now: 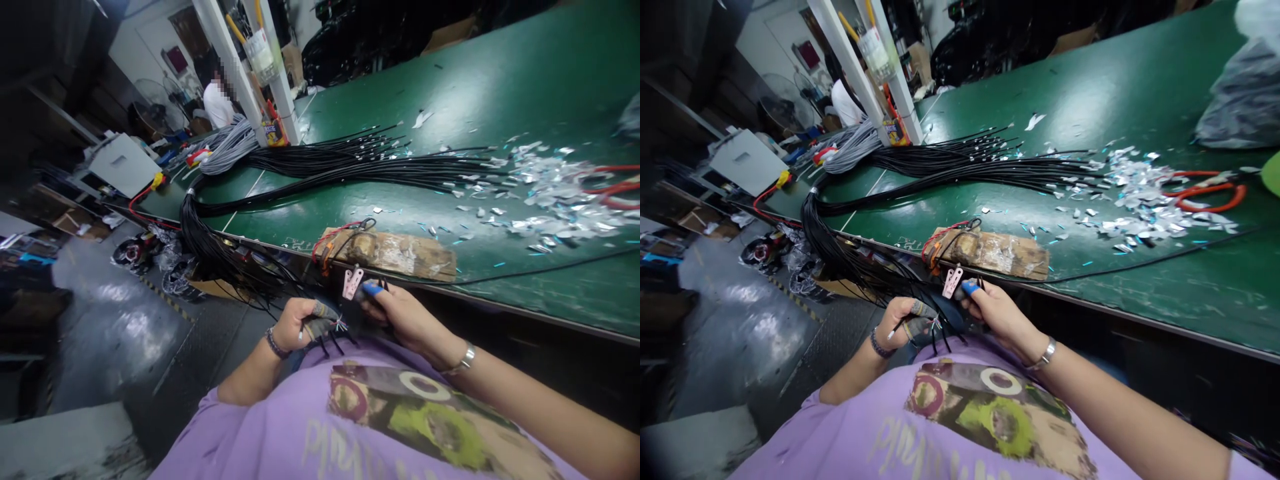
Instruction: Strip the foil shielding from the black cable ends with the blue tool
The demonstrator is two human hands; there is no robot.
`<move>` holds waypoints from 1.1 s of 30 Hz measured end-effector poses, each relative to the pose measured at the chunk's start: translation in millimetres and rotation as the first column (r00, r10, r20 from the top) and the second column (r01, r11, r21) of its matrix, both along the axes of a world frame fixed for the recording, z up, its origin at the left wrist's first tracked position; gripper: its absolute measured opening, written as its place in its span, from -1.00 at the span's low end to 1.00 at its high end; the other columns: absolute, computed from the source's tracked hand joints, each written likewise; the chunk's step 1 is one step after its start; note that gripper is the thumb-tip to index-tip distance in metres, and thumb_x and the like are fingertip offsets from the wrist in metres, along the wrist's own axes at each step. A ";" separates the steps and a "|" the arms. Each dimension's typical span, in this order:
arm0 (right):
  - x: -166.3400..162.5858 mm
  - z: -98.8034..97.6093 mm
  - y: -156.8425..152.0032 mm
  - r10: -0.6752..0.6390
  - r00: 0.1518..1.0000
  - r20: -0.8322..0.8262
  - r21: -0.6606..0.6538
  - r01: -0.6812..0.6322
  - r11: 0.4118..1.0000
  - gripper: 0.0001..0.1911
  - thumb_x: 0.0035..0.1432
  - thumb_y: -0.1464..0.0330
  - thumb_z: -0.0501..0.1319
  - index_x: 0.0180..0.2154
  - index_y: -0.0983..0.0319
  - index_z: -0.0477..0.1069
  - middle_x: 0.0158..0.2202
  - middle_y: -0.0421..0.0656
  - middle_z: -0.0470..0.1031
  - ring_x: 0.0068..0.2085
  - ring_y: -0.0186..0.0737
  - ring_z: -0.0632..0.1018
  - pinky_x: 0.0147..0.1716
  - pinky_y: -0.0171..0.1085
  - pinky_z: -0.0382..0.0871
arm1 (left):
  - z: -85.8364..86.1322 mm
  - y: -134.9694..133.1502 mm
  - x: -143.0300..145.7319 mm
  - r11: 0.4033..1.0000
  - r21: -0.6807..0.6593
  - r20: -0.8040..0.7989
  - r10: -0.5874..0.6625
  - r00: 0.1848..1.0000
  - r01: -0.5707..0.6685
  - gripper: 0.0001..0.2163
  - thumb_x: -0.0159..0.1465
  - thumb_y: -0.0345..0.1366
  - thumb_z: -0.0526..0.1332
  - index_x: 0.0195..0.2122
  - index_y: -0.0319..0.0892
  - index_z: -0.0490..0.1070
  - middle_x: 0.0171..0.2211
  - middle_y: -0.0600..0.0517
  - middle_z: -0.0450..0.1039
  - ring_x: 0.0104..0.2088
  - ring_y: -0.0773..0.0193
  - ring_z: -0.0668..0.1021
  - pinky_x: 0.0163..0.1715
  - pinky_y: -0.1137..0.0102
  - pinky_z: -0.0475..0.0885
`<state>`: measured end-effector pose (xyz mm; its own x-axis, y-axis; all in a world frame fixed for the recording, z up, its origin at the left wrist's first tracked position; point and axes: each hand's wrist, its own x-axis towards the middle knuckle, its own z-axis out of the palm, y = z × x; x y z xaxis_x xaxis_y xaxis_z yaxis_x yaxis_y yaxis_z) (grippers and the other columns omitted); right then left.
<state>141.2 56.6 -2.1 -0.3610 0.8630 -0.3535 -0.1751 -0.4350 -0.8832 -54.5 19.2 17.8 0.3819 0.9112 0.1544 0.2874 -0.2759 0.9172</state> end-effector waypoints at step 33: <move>-3.9 -22.3 -8.8 0.065 0.969 -0.240 -0.149 -0.103 0.984 -0.56 -0.19 0.00 0.36 -0.54 0.25 0.40 -0.69 -0.30 0.18 -0.63 -0.43 0.11 -0.67 -0.37 -0.08 | -27.6 -7.5 19.5 0.924 -0.252 0.188 0.339 0.922 -0.289 -0.59 0.08 0.06 0.26 -0.47 -0.27 0.42 -0.68 0.08 0.37 -0.67 0.45 0.37 -0.64 0.53 0.30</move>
<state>137.3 47.8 -24.4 -0.5183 0.7657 -0.3809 -0.3249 -0.5883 -0.7405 -35.0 11.8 -9.9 0.0489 0.9987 -0.0108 0.1070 0.0056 0.9942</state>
